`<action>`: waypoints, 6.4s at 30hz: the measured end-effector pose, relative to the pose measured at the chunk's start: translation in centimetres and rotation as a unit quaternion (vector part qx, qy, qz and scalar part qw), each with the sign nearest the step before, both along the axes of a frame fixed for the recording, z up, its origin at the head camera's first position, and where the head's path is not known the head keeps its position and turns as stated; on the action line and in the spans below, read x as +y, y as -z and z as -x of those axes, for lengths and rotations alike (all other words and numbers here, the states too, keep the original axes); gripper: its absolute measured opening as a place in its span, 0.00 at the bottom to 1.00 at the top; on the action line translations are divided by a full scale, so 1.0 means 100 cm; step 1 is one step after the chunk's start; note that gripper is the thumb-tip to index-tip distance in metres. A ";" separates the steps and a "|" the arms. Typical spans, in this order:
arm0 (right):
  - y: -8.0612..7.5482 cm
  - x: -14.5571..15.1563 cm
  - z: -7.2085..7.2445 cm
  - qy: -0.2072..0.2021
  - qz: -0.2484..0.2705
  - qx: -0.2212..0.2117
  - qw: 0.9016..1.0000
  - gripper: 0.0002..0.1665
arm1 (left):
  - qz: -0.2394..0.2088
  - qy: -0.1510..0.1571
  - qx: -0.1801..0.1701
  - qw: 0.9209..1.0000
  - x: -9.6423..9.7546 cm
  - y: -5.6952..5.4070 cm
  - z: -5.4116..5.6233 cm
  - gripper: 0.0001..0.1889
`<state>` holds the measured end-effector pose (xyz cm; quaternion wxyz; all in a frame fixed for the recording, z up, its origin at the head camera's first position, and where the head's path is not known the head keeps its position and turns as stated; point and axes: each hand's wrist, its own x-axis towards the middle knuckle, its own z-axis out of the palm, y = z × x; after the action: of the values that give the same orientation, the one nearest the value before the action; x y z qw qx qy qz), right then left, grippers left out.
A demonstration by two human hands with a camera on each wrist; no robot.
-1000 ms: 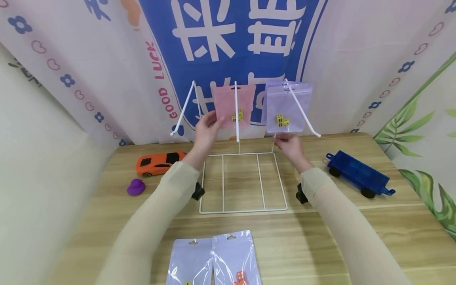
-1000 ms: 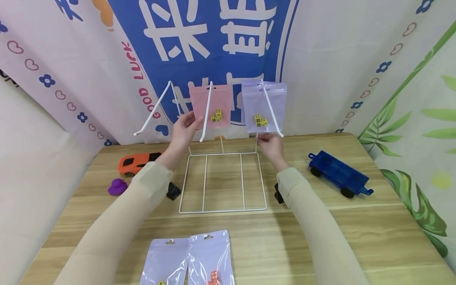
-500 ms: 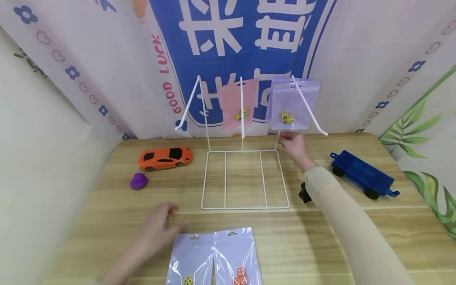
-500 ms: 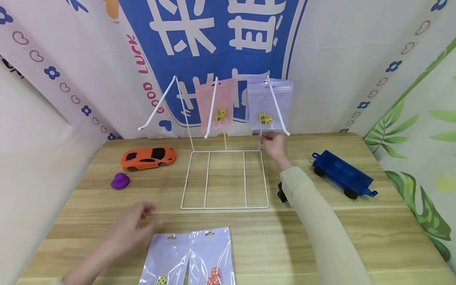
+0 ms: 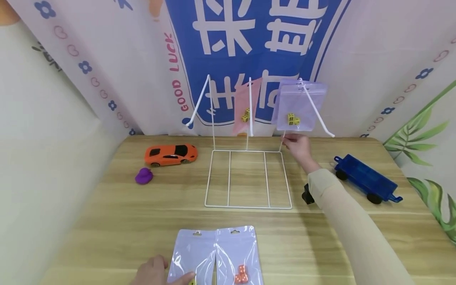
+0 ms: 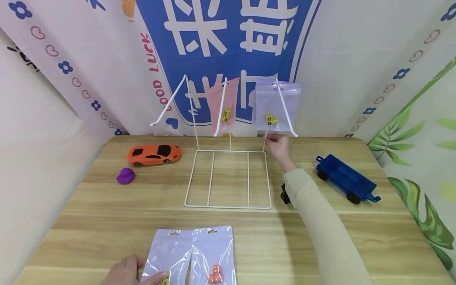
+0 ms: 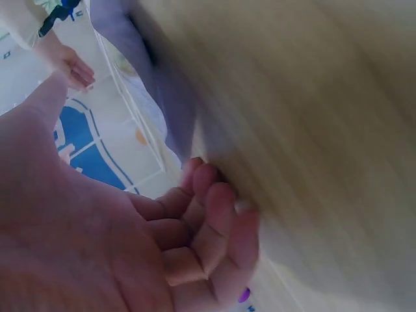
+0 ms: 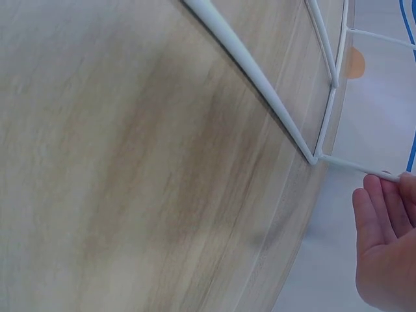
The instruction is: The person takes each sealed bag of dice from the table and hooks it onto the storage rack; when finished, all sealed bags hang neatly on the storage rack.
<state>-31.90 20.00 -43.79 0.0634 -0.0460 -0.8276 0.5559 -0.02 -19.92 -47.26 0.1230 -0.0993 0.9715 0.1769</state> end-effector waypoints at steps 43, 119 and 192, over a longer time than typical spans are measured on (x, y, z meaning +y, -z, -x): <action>0.001 0.003 0.000 -0.001 -0.010 0.018 1.000 0.16 | -0.316 -0.043 0.052 0.946 0.009 -0.117 0.037 0.21; 0.003 0.002 0.001 0.006 0.002 0.025 1.000 0.15 | -0.527 -0.010 0.185 0.830 0.160 -0.133 0.274 0.18; -0.001 0.004 0.000 -0.015 0.005 0.022 1.000 0.16 | -0.343 0.167 -0.020 0.924 0.074 -0.061 0.050 0.12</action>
<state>-31.93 20.36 -43.74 0.0735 -0.0218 -0.8239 0.5615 -5.04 -12.54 -41.16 0.1969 0.1097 0.8510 0.4744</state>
